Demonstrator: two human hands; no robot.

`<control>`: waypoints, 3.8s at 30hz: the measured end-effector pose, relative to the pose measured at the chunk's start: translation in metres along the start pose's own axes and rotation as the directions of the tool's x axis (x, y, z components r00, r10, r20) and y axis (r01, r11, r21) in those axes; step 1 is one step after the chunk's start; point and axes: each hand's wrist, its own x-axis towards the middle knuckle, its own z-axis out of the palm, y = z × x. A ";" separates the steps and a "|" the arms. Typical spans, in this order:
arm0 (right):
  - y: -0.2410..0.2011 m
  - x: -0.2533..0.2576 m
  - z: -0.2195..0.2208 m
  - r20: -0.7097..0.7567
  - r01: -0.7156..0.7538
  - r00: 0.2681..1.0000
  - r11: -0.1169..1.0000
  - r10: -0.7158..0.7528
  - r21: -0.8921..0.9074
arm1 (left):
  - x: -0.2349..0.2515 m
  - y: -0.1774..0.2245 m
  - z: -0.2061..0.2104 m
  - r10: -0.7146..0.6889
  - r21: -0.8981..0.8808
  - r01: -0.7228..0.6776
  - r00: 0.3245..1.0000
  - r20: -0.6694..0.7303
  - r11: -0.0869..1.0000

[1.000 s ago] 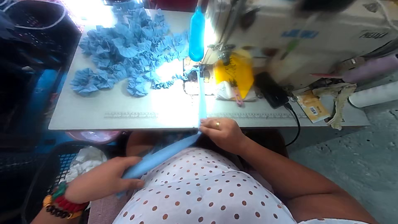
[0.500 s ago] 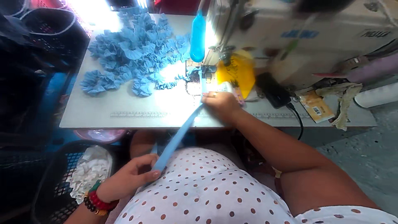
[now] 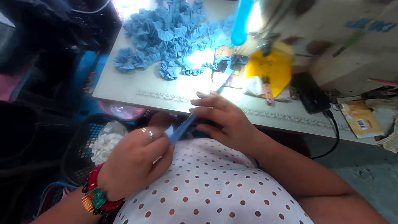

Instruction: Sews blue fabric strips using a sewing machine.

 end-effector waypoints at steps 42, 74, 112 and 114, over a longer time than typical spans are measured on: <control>0.109 -0.058 -0.024 0.003 0.052 0.998 0.871 -0.058 -0.488 | 0.037 -0.036 0.068 -0.119 -0.266 0.383 0.738 0.664 0.885; 0.022 0.016 0.029 -0.025 0.069 0.997 0.990 -0.073 -0.119 | 0.005 -0.029 0.043 -0.035 0.075 0.048 0.984 -0.172 0.996; 0.089 -0.072 -0.013 0.007 0.076 0.997 0.911 -0.080 -0.405 | 0.017 -0.051 0.051 0.061 -0.566 0.281 0.858 0.509 0.775; 0.103 -0.062 -0.016 -0.021 0.061 0.997 0.902 -0.077 -0.427 | 0.014 -0.054 0.049 0.041 -0.585 0.307 0.862 0.506 0.750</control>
